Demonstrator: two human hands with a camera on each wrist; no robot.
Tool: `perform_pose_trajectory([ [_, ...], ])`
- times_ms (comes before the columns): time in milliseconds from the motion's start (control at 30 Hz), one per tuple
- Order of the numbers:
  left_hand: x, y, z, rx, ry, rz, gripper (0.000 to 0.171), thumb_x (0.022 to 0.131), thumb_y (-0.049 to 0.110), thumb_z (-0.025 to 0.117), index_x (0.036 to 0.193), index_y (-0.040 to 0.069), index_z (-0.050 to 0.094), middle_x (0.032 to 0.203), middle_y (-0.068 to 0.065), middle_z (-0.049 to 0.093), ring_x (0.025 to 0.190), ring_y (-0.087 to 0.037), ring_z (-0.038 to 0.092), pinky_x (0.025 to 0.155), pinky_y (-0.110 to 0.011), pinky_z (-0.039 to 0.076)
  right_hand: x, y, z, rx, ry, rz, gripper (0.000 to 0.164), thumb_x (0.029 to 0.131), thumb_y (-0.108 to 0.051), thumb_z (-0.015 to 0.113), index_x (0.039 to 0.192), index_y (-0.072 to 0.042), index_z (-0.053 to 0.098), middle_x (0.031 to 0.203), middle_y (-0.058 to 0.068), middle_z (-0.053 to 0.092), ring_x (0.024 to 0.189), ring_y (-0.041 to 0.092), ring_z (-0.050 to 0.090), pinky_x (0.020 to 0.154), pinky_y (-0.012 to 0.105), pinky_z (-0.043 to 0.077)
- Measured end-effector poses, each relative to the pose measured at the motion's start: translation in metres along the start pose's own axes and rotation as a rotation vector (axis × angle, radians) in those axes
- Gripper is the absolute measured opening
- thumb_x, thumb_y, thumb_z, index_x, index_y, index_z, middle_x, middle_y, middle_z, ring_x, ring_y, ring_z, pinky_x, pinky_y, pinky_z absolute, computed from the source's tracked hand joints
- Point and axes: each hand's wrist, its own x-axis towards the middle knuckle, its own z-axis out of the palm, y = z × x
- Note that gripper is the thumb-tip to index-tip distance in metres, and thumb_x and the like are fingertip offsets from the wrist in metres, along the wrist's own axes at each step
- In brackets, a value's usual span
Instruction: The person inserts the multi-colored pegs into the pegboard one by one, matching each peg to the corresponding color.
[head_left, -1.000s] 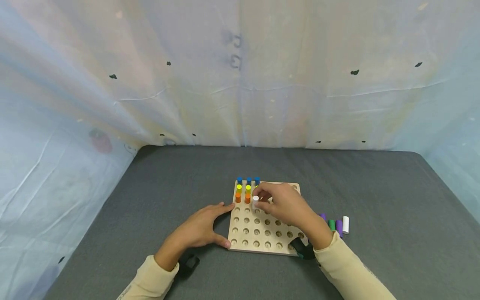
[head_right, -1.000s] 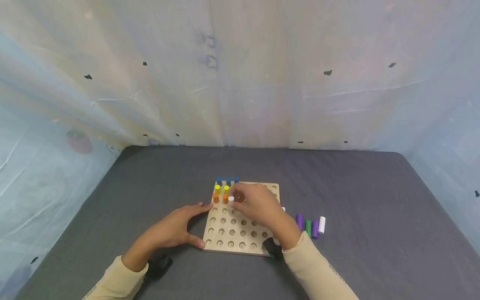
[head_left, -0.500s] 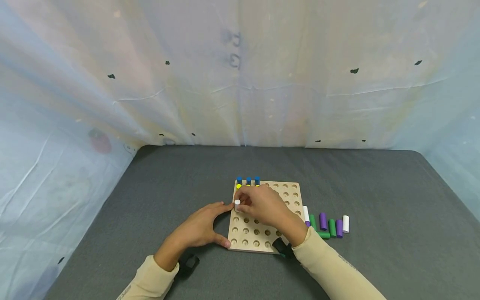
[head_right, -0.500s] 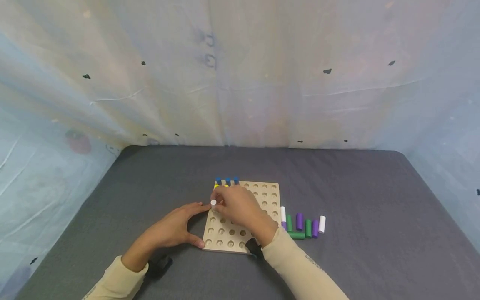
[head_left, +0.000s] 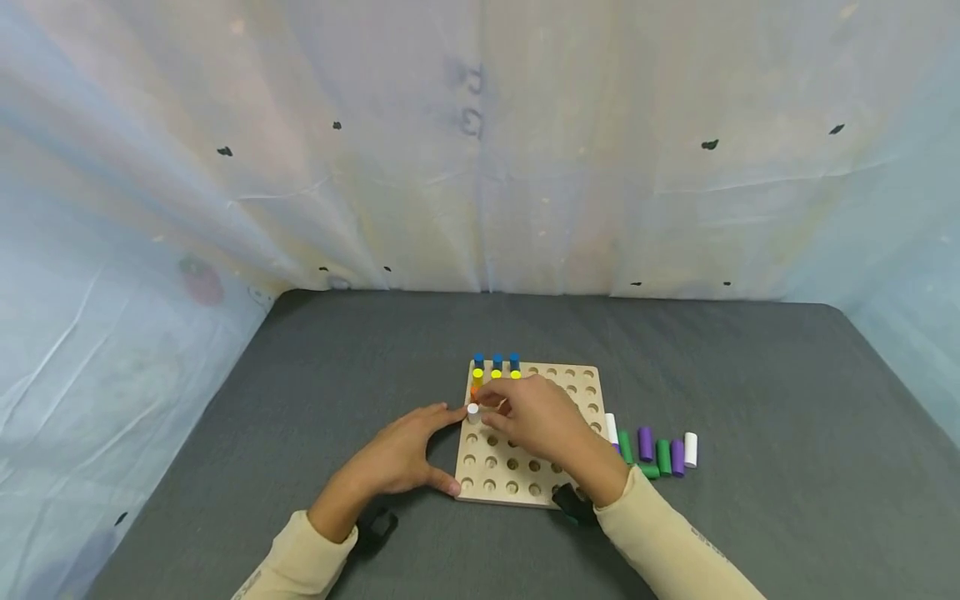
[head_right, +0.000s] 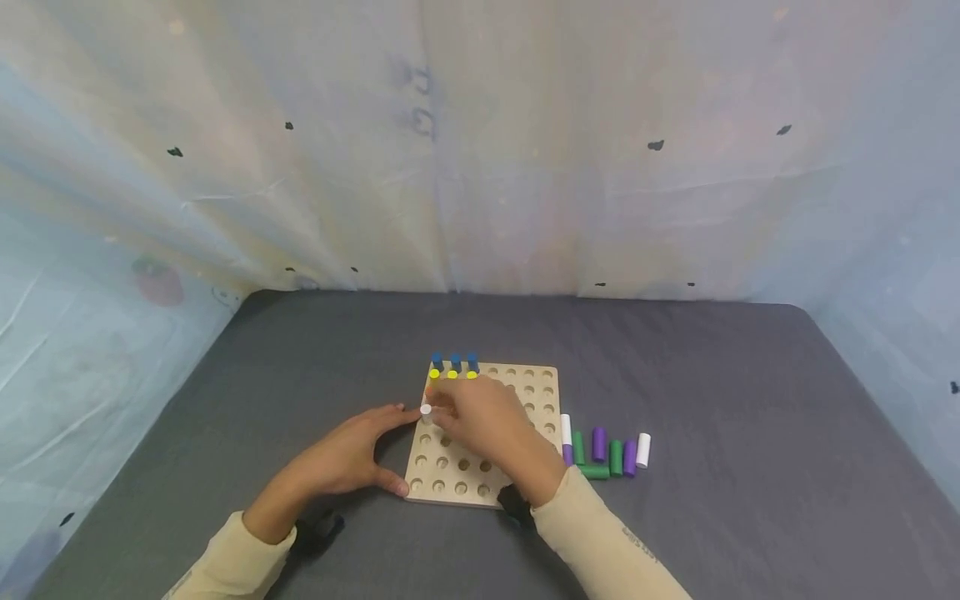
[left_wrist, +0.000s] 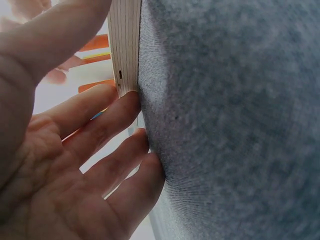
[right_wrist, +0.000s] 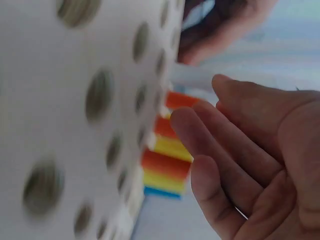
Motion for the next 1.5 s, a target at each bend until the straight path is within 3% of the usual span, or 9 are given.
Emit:
perform_pose_trajectory([
  [133,0.001,0.0,0.001,0.007,-0.004,-0.002,0.101,0.062,0.042,0.092,0.15,0.026,0.046,0.156,-0.016,0.041,0.146,-0.039,0.037,0.113,-0.061,0.034,-0.02,0.012,-0.013,0.011,0.028,0.053,0.022,0.09,-0.025,0.075,0.111,-0.022,0.074,0.103,-0.008,0.076,0.083,0.007,0.07,0.071,0.03,0.053],
  [333,0.003,0.001,0.002,-0.001,0.005,0.015,0.101,0.062,0.04,0.093,0.15,0.025,0.046,0.156,-0.016,0.042,0.146,-0.038,0.036,0.112,-0.063,0.033,-0.056,0.051,-0.033,0.001,0.086,0.128,0.02,0.088,-0.026,0.076,0.108,-0.023,0.074,0.098,-0.009,0.075,0.08,0.005,0.069,0.065,0.027,0.05],
  [700,0.005,0.004,0.006,-0.022,-0.018,0.005,0.1,0.064,0.042,0.092,0.151,0.028,0.045,0.158,-0.014,0.04,0.146,-0.038,0.036,0.112,-0.064,0.033,-0.111,0.119,-0.07,-0.061,0.06,0.271,0.03,0.089,-0.027,0.075,0.117,-0.017,0.07,0.1,-0.002,0.075,0.082,0.014,0.068,0.064,0.034,0.051],
  [1000,0.005,0.004,0.004,-0.016,-0.01,0.0,0.1,0.063,0.041,0.093,0.15,0.027,0.045,0.157,-0.014,0.04,0.146,-0.038,0.037,0.112,-0.063,0.033,-0.127,0.153,-0.088,-0.045,-0.029,0.302,0.043,0.086,-0.032,0.077,0.124,-0.017,0.066,0.112,0.004,0.074,0.096,0.023,0.069,0.074,0.043,0.056],
  [1167,0.005,0.004,0.005,-0.014,-0.012,-0.008,0.1,0.063,0.041,0.093,0.15,0.028,0.045,0.157,-0.014,0.041,0.146,-0.037,0.037,0.112,-0.063,0.033,-0.134,0.169,-0.096,-0.054,-0.075,0.333,0.049,0.084,-0.035,0.079,0.126,-0.015,0.065,0.116,0.004,0.073,0.096,0.022,0.068,0.072,0.042,0.055],
  [1333,0.006,0.003,0.006,-0.018,-0.011,-0.007,0.101,0.062,0.041,0.093,0.15,0.029,0.045,0.157,-0.014,0.041,0.146,-0.037,0.037,0.112,-0.064,0.033,-0.136,0.179,-0.096,-0.056,-0.158,0.338,0.055,0.078,-0.033,0.083,0.126,-0.013,0.065,0.116,0.004,0.072,0.093,0.017,0.066,0.071,0.038,0.053],
  [1500,0.006,0.003,0.006,-0.022,-0.003,-0.001,0.101,0.062,0.041,0.093,0.15,0.028,0.046,0.157,-0.015,0.041,0.146,-0.038,0.037,0.112,-0.065,0.032,-0.132,0.182,-0.092,-0.033,-0.193,0.332,0.055,0.076,-0.03,0.085,0.124,-0.013,0.066,0.117,0.007,0.071,0.094,0.017,0.067,0.075,0.042,0.056],
])
